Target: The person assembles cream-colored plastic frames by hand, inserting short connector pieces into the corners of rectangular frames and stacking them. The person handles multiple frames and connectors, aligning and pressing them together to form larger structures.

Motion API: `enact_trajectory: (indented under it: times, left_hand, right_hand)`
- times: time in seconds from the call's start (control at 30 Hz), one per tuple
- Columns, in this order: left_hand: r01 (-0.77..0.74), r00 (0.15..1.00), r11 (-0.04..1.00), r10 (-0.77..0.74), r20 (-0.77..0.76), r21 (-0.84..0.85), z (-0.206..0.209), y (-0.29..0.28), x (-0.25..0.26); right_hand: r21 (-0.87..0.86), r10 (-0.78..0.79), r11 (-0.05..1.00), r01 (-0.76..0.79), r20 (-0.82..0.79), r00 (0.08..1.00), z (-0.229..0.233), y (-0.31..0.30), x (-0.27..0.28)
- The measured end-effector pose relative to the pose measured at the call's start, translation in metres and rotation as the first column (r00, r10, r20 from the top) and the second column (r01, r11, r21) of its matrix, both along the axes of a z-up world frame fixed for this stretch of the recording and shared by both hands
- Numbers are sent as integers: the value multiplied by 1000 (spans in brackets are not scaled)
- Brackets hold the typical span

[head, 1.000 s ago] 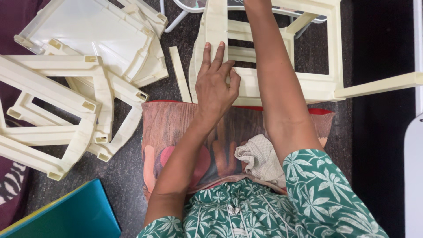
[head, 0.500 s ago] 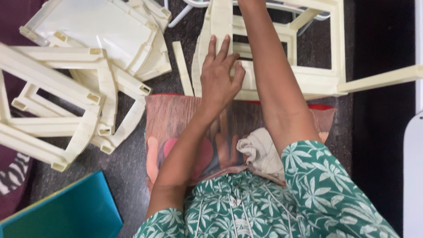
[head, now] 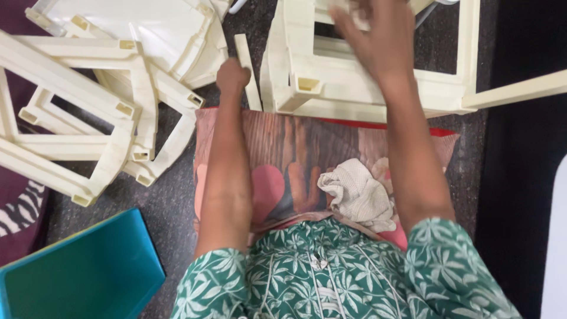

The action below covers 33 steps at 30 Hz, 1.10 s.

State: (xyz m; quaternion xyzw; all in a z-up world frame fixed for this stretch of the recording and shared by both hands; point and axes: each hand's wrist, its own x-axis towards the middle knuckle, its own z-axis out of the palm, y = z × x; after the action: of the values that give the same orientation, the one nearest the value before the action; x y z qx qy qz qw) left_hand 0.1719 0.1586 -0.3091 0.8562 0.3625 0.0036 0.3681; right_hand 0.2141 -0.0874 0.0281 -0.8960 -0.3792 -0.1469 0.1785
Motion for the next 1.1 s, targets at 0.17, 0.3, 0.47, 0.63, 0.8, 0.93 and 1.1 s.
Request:
enact_trajectory:
  times: [0.17, 0.3, 0.47, 0.63, 0.8, 0.93, 1.1]
  left_hand:
    - [58, 968, 998, -51, -246, 22, -72, -3, 26]
    - [37, 939, 999, -33, -341, 7, -100, -11, 44]
    - [27, 924, 997, 1, -383, 67, -124, -28, 45]
    - [172, 921, 975, -109, -374, 139, -137, -29, 37]
    - [157, 921, 985, -119, -371, 74, -96, -17, 32]
    - [49, 989, 979, -21, -144, 196, -29, -15, 12]
    - [-442, 705, 897, 346, 620, 2, 79, -17, -31]
  right_hand:
    - [235, 134, 966, -105, -110, 985, -17, -53, -48]
    - [209, -38, 976, 61, -116, 993, -34, -54, -57]
    - [201, -91, 975, 94, -22, 996, -38, -47, -60]
    - [202, -79, 977, 74, 19, 997, -42, -48, -60]
    - [211, -66, 976, 53, 53, 996, -43, -49, -57]
    - [245, -49, 969, 31, 65, 997, -47, -51, -56]
    - [286, -29, 958, 6, 78, 997, -47, -53, -56]
